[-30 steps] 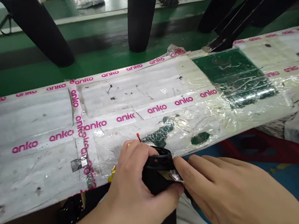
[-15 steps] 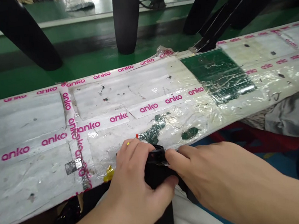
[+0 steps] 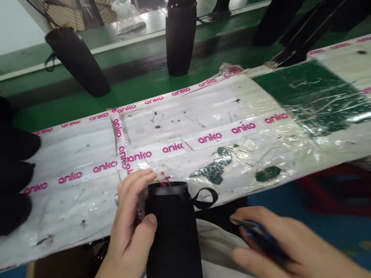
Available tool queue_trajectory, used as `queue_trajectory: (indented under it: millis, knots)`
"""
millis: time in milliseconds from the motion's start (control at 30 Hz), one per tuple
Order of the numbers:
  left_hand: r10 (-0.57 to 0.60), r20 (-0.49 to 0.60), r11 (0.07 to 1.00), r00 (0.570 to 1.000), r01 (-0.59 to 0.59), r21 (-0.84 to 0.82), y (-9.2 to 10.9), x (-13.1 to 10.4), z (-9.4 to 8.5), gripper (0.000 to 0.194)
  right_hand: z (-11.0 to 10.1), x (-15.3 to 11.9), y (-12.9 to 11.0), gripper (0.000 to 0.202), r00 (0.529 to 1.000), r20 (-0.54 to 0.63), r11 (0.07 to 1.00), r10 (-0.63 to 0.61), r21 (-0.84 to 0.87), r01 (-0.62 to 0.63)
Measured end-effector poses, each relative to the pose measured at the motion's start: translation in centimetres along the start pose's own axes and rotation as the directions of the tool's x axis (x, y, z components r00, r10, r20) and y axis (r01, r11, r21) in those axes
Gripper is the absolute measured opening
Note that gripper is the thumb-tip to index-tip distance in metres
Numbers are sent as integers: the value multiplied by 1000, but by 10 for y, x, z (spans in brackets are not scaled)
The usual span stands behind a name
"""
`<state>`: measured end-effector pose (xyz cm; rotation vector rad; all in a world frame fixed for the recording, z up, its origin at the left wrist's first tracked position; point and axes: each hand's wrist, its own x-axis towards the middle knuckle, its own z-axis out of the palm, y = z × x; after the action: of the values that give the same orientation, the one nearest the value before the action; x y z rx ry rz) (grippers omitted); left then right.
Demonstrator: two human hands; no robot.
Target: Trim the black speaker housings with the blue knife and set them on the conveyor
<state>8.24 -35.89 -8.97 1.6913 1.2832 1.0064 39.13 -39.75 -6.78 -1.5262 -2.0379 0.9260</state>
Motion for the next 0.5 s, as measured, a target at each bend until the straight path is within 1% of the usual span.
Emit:
queue_trajectory:
  millis: [33,100,133,200,267,300,400,500]
  knots:
    - [-2,0,1000,1000,2,-5,2,-5,-2,58,19,7,-5,25,999,48,994,15,105,-20]
    - [-36,-3,999,999,36,-16,5,-13,-5,61,51,17,-14,32,997,69,970,25,238,-41]
    - [-68,-19,998,998,67,-20,5,-17,-6,60,63,22,-16,35,997,67,960,25,276,-42]
    - [-146,-73,989,987,143,-47,4,-22,-7,52,79,28,-18,39,999,41,946,-30,323,15]
    - [-237,-109,968,965,226,-108,3,-28,-9,43,85,33,-20,39,991,-13,932,-129,339,126]
    - [-274,-109,956,955,259,-137,3,-30,-10,42,86,36,-21,38,983,-56,927,-173,329,182]
    - [-332,-87,934,939,314,-168,5,-37,-13,56,87,45,-29,34,942,-183,904,-280,281,323]
    - [-399,-64,903,915,380,-198,9,-40,-14,61,94,56,-37,30,905,-254,868,-342,284,408]
